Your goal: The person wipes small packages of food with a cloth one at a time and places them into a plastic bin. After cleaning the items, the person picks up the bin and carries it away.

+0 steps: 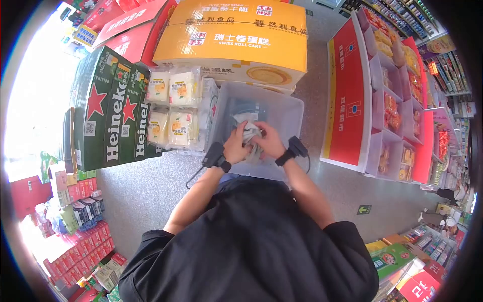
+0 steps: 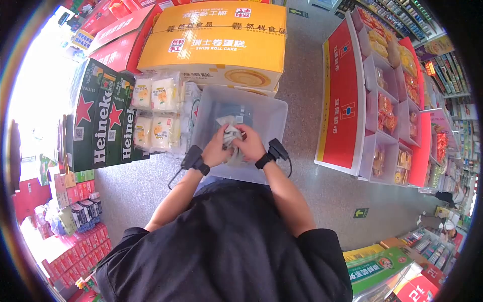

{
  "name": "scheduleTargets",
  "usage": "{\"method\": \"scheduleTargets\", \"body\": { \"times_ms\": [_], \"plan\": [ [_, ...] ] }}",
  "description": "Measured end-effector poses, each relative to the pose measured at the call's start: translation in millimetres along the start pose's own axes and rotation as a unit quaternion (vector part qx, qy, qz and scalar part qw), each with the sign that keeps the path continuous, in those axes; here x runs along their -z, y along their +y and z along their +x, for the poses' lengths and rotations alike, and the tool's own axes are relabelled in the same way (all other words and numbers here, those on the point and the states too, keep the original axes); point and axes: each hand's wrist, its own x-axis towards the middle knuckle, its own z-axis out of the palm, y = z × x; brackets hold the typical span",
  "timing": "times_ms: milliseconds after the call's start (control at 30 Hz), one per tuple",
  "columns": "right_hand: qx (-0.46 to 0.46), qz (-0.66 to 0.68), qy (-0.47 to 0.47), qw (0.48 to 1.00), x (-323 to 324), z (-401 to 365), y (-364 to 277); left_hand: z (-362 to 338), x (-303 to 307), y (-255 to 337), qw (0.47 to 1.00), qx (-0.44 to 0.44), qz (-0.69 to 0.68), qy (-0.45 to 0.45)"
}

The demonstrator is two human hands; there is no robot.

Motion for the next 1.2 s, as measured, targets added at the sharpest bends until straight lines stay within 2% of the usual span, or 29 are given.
{"method": "scheduleTargets", "body": {
  "times_ms": [67, 100, 233, 333, 367, 467, 567, 600, 667, 800, 900, 1000, 1100, 1200],
  "plan": [
    [0.040, 0.010, 0.058, 0.997, 6, -12, -31, 3, 12, 19, 0.996, -0.045, -0.074, -0.010],
    [0.031, 0.024, 0.097, 0.995, 6, -23, -74, 3, 20, 35, 0.993, -0.063, -0.095, -0.017],
    [0.088, -0.020, 0.124, 0.988, 22, -19, -48, -1, 25, 68, 0.988, -0.078, -0.129, -0.040],
    [0.084, -0.177, 0.241, 0.951, 35, -14, -53, -31, 22, 61, 0.980, -0.131, 0.101, 0.114],
    [0.002, -0.153, 0.276, 0.949, 35, -11, -64, -43, 26, 54, 0.981, -0.114, 0.129, 0.088],
    [0.121, -0.267, 0.310, 0.905, 8, 28, -25, -73, 34, 10, 0.966, -0.168, 0.193, -0.045],
    [0.133, -0.362, 0.153, 0.910, -23, 74, 30, -81, 26, -6, 0.936, -0.263, 0.231, -0.020],
    [0.144, -0.388, 0.139, 0.900, -35, 76, 28, -81, 25, -8, 0.927, -0.293, 0.234, -0.016],
    [0.170, -0.438, 0.111, 0.876, -59, 85, 17, -77, 25, -14, 0.926, -0.294, 0.236, -0.031],
    [0.121, -0.490, 0.091, 0.858, -89, 97, 14, -74, 22, -18, 0.922, -0.298, 0.244, -0.035],
    [0.153, -0.490, 0.072, 0.855, -88, 97, 18, -67, 25, -16, 0.918, -0.322, 0.231, -0.022],
    [0.172, -0.440, -0.003, 0.882, -83, 84, 18, -69, 25, -13, 0.935, -0.289, 0.205, -0.010],
    [0.151, -0.368, -0.125, 0.909, -87, 51, 21, -67, 23, -19, 0.932, -0.301, 0.201, 0.018],
    [0.139, -0.318, -0.196, 0.917, -80, 34, 12, -67, 20, -22, 0.935, -0.304, 0.183, 0.026]
  ]
}}
